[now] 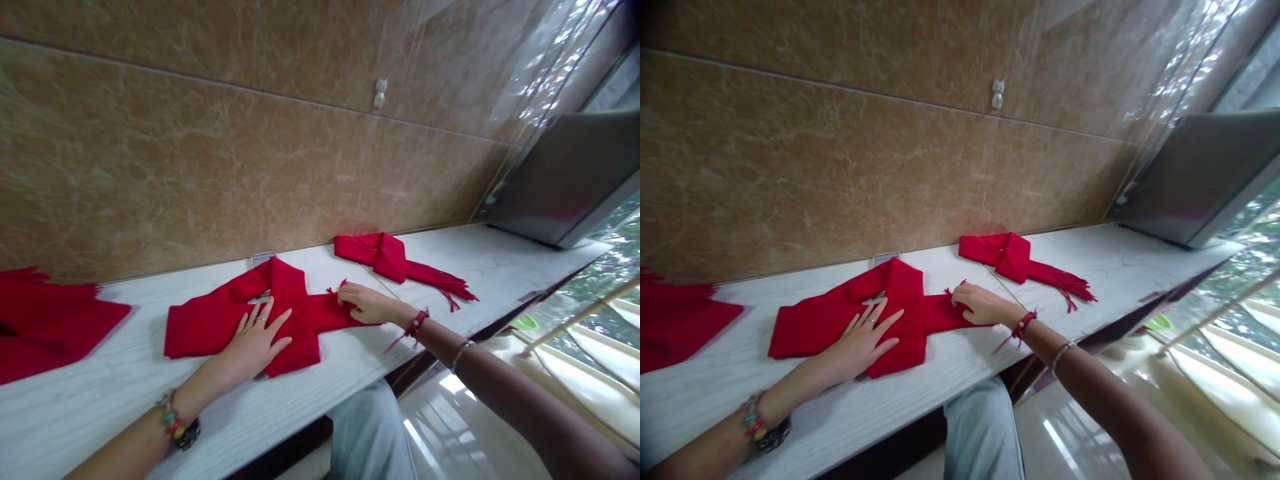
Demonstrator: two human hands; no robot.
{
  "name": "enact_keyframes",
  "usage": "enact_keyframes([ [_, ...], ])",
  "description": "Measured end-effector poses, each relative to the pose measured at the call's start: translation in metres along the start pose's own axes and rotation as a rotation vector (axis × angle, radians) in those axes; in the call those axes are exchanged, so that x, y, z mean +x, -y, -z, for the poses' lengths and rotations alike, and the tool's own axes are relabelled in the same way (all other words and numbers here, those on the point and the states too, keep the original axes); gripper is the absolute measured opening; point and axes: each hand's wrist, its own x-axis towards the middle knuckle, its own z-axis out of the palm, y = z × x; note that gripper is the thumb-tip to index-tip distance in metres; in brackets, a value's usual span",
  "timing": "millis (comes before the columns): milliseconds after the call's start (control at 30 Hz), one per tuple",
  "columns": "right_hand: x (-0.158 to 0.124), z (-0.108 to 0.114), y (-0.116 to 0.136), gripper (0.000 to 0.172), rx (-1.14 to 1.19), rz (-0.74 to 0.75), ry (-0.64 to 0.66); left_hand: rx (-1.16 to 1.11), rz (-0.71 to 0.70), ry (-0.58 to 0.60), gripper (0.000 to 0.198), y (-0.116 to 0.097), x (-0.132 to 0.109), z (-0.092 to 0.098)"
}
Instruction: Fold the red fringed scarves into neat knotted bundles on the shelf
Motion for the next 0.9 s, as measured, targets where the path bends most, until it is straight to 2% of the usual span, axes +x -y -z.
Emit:
enact_keyframes([
  [100,-0.003,-0.004,-0.012,0.027,-0.062,-0.011,0.104,-0.016,-0.002,0.005,0.053,0.001,0.0,0.001],
  [233,-0.044,0.009,-0.034,0.032,-0.139,-0.136,0.211,-0.021,-0.005,0.008,0.053,0.001,0.0,0.002],
  [300,-0.061,0.017,-0.04,0.03,-0.163,-0.213,0.202,-0.018,-0.001,0.003,0.053,0.0,0.0,0.003],
  [367,-0.066,0.022,-0.04,0.028,-0.141,-0.24,0.119,-0.017,-0.003,-0.012,0.052,-0.001,0.0,0.003],
  [500,-0.034,0.013,-0.025,0.031,0.013,-0.15,-0.067,-0.02,-0.011,-0.033,0.052,-0.001,0.001,0.001],
  [567,-0.009,0.003,-0.017,0.047,0.071,-0.17,-0.037,-0.018,-0.011,-0.038,0.052,0.0,0.001,0.0],
  [633,0.01,-0.003,-0.013,0.061,0.114,-0.284,0.04,-0.011,-0.008,-0.031,0.052,0.001,0.0,-0.001],
  [667,0.017,-0.004,-0.013,0.062,0.135,-0.342,0.082,-0.009,-0.007,-0.023,0.052,0.002,0.0,-0.001],
  [733,0.024,-0.003,-0.016,0.056,0.185,-0.402,0.147,-0.008,0.005,0.0,0.053,0.001,-0.002,0.002],
  [800,0.026,0.002,-0.021,0.047,0.281,-0.404,0.154,-0.003,0.031,0.03,0.054,-0.003,0.0,0.009],
  [900,0.025,0.008,-0.028,0.041,0.58,-0.374,0.03,0.062,-0.03,-0.01,0.046,-0.02,0.015,0.024],
])
